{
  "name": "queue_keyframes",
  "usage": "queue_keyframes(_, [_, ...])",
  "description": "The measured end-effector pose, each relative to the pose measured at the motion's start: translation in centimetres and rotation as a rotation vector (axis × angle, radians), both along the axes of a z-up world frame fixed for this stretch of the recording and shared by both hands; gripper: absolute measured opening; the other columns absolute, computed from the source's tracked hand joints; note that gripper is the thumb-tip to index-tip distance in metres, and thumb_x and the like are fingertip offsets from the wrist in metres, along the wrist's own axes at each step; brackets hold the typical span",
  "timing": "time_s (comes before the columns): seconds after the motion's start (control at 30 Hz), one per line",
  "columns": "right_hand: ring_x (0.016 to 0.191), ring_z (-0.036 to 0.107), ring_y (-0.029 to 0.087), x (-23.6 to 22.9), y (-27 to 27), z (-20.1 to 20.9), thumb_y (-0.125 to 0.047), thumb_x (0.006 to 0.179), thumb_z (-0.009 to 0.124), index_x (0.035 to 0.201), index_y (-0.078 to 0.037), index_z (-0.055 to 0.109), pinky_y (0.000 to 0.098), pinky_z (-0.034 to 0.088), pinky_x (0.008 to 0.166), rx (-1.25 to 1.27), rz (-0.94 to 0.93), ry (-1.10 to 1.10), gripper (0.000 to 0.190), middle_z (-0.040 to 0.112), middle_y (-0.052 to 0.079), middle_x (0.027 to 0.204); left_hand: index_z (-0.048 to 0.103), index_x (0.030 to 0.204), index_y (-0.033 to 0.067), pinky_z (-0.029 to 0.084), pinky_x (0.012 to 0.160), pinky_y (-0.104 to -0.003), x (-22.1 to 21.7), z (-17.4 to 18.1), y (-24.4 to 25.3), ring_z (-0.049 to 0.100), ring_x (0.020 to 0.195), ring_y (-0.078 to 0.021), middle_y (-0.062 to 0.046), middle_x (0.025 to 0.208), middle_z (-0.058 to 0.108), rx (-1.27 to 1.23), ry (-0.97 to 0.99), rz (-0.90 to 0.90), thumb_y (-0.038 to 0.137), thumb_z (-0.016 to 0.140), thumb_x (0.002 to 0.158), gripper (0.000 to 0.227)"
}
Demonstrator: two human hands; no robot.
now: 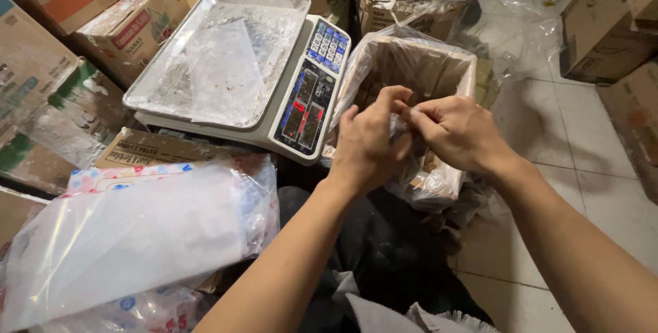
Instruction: The person sits on the floor and repeatedly weighs cylindrical brown food items on a digital scale, then places them into small plastic bags and ties them closed. The process is repeated multiple times with items taken from a nearby container.
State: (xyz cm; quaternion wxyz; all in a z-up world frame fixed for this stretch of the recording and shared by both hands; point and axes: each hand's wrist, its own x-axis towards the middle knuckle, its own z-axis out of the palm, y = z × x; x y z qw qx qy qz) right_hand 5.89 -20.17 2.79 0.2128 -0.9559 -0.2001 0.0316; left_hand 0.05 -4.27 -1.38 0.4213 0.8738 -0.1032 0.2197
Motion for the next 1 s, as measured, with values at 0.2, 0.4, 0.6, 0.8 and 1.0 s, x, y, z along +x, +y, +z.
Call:
queue_keyframes(0.2, [0.080,0.074,0.026,-0.3,-0.3,-0.1,-0.039,0.090,0.065,0.102,-0.024,0.082,0.0403,0.057,0.072,0.154,0.175,-0.300,0.025,0.078,0.005,0.092,0.062,0.128,0.0144,0.022,0.115,-0.065,1.4,-2.2,0.7,0.064,0.122,-0.0253,-0.004,0.128,0.068,0.022,-0.090,-0.040,0.020,0.067,0.091,0.038])
queue_keyframes(0.4, [0.070,0.072,0.026,-1.3,0.1,-0.3,-0.026,0.096,0.062,0.099,-0.014,0.081,0.0398,0.056,0.063,0.203,0.289,-0.340,0.022,0.076,0.010,0.083,0.063,0.127,0.0148,0.013,0.121,-0.065,1.1,-4.5,0.9,0.048,0.145,-0.0259,-0.003,0.135,0.062,0.032,-0.135,-0.052,0.013,0.058,0.096,0.031])
queue_keyframes(0.6, [0.053,0.069,0.020,-3.2,0.9,-0.9,-0.022,0.097,0.058,0.081,-0.005,0.075,0.0333,0.052,0.052,0.444,0.270,-0.212,0.029,0.073,0.011,0.070,0.065,0.124,0.0135,0.012,0.122,-0.062,0.4,-5.9,1.1,0.039,0.152,-0.0322,-0.006,0.140,0.057,0.032,-0.213,-0.029,0.004,0.055,0.085,0.041])
queue_keyframes(0.8, [0.049,0.057,0.015,-4.6,1.4,-1.2,-0.015,0.099,0.060,0.074,0.003,0.065,0.0333,0.044,0.049,0.591,0.246,-0.315,0.031,0.063,0.013,0.063,0.066,0.123,0.0147,0.013,0.123,-0.062,0.2,-6.8,0.6,0.038,0.155,-0.0334,-0.003,0.144,0.060,0.033,-0.219,0.003,0.010,0.053,0.096,0.031])
queue_keyframes(1.0, [0.049,0.054,0.009,-5.1,1.4,-0.9,-0.014,0.099,0.060,0.072,0.003,0.066,0.0292,0.042,0.047,0.678,0.213,-0.277,0.032,0.062,0.008,0.058,0.066,0.126,0.0152,0.016,0.121,-0.061,0.5,-6.8,0.0,0.042,0.152,-0.0319,-0.002,0.143,0.061,0.003,-0.231,-0.003,0.020,0.052,0.104,0.027])
